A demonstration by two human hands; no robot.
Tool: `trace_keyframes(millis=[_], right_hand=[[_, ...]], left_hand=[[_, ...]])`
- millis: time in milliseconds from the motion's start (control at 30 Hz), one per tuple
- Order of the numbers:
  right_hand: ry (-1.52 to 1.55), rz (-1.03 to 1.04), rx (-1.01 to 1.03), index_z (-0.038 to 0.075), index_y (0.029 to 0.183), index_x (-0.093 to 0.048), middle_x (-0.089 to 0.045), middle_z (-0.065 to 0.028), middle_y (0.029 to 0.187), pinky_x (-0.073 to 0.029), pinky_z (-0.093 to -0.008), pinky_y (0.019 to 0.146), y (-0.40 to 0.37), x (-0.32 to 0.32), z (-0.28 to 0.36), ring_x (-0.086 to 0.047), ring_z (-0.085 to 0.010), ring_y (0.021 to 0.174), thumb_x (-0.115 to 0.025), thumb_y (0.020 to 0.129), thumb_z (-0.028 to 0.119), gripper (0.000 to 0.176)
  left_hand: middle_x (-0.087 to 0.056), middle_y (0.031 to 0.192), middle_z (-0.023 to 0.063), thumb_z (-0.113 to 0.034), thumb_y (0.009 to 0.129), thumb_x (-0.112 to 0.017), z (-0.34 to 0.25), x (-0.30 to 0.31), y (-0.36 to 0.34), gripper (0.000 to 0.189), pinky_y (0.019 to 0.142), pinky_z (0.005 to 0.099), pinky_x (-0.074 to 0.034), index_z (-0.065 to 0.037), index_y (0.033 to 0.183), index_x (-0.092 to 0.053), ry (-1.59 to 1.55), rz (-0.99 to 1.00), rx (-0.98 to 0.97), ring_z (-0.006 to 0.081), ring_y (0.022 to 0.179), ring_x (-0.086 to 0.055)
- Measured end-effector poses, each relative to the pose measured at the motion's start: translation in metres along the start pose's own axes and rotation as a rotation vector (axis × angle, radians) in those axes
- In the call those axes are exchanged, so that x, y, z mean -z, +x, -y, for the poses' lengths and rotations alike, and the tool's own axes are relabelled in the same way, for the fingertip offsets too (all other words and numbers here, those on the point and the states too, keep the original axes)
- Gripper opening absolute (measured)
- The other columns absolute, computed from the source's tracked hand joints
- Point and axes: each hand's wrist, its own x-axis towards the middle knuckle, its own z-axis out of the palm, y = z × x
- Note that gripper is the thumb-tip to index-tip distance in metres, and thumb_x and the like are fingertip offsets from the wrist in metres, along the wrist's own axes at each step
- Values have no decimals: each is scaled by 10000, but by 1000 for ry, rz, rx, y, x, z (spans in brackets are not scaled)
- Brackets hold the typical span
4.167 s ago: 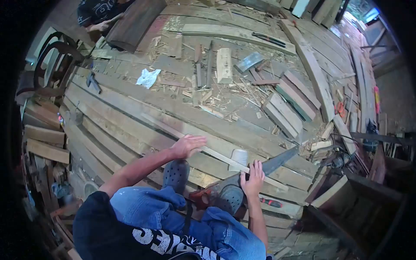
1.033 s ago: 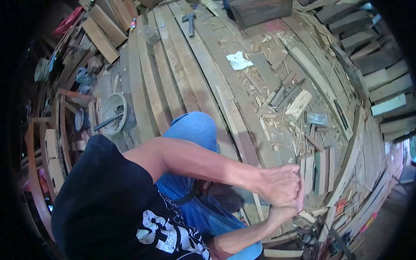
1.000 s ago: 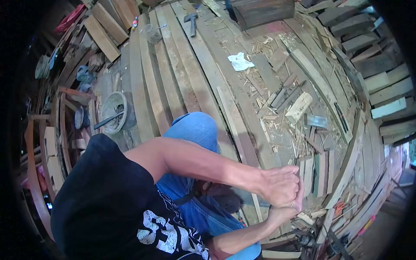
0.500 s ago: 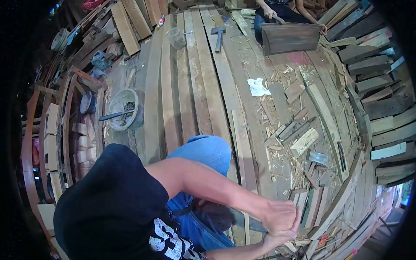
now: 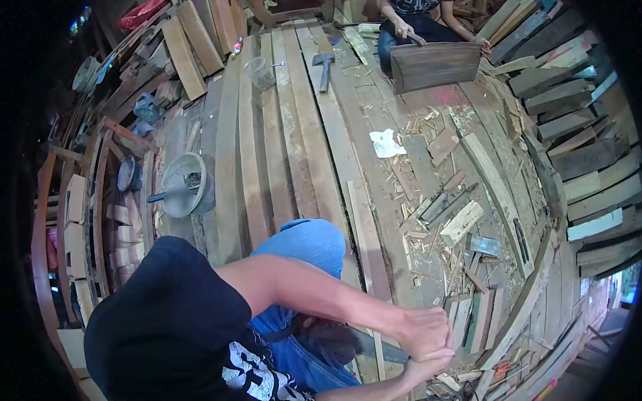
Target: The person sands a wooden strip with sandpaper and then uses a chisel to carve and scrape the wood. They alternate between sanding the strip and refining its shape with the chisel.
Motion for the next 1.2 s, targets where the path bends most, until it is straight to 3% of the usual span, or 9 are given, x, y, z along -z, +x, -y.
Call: trace_keyframes(millis=[333,400,500,567,700,833,1033,1100,1200], right_hand=[[344,-43,-52,-43,1117,-546,-614,-168,970,-435,-366,827,3,-7,6,-560,-227,903,-387,985,275,378],[87,-57,24,-32,1089,-540,-609,-162,974,-439,-362,818,3,-6,-4,-556,-220,902,-373,981,276,366],[-4,-74,-56,-17,1070,-533,-604,-148,955,-441,-372,801,4,-7,-35,-553,-222,887,-392,979,211,283],[1,7,-20,-5,1060,-525,-592,-131,937,-441,-335,760,11,1,-51,-543,-183,867,-523,936,220,257],[3,-22,19,-5,1062,-525,-592,-129,932,-442,-333,756,24,-4,-36,-543,-181,862,-534,928,222,264],[-28,-30,48,-5,1064,-526,-592,-128,927,-442,-330,752,39,-13,-22,-543,-178,857,-545,921,225,272],[-48,-1,81,-5,1068,-527,-592,-125,920,-443,-326,747,57,-24,-6,-542,-175,850,-561,910,228,283],[-51,18,85,-5,1069,-528,-591,-124,917,-444,-325,745,59,-29,0,-542,-174,847,-567,906,229,288],[-75,16,85,-5,1070,-528,-591,-123,913,-444,-323,742,64,-35,3,-542,-172,843,-575,901,231,294]], left_hand=[[-491,448,161,-283,864,-477,0,-9,-2,471,496,440,-416,-35,467,-523,31,45,79,351,452,-527],[-482,443,160,-280,864,-481,1,-10,-1,484,488,438,-403,-25,453,-495,49,43,80,359,440,-508],[-482,444,158,-263,839,-496,3,-17,-1,460,480,429,-393,-18,450,-484,-9,-64,71,361,431,-496],[-490,451,157,-248,814,-508,6,-24,-4,420,479,422,-396,-22,460,-500,-75,-178,78,356,435,-503],[-512,478,160,-228,761,-522,-3,-15,0,334,482,409,-409,-34,488,-528,-66,-116,156,340,472,-535],[-520,456,134,-307,724,-589,9,-28,9,361,442,440,-395,-36,486,-578,79,-337,-10,330,442,-550],[-529,448,125,-359,752,-533,11,-5,11,413,458,417,-399,-55,480,-599,219,-353,-102,319,461,-564],[-538,452,117,-359,745,-525,10,-1,11,403,495,409,-398,-68,476,-594,138,-203,-24,310,459,-557],[-503,415,123,-366,705,-581,7,5,10,410,356,435,-357,-106,401,-488,4,-485,-233,301,387,-539]])
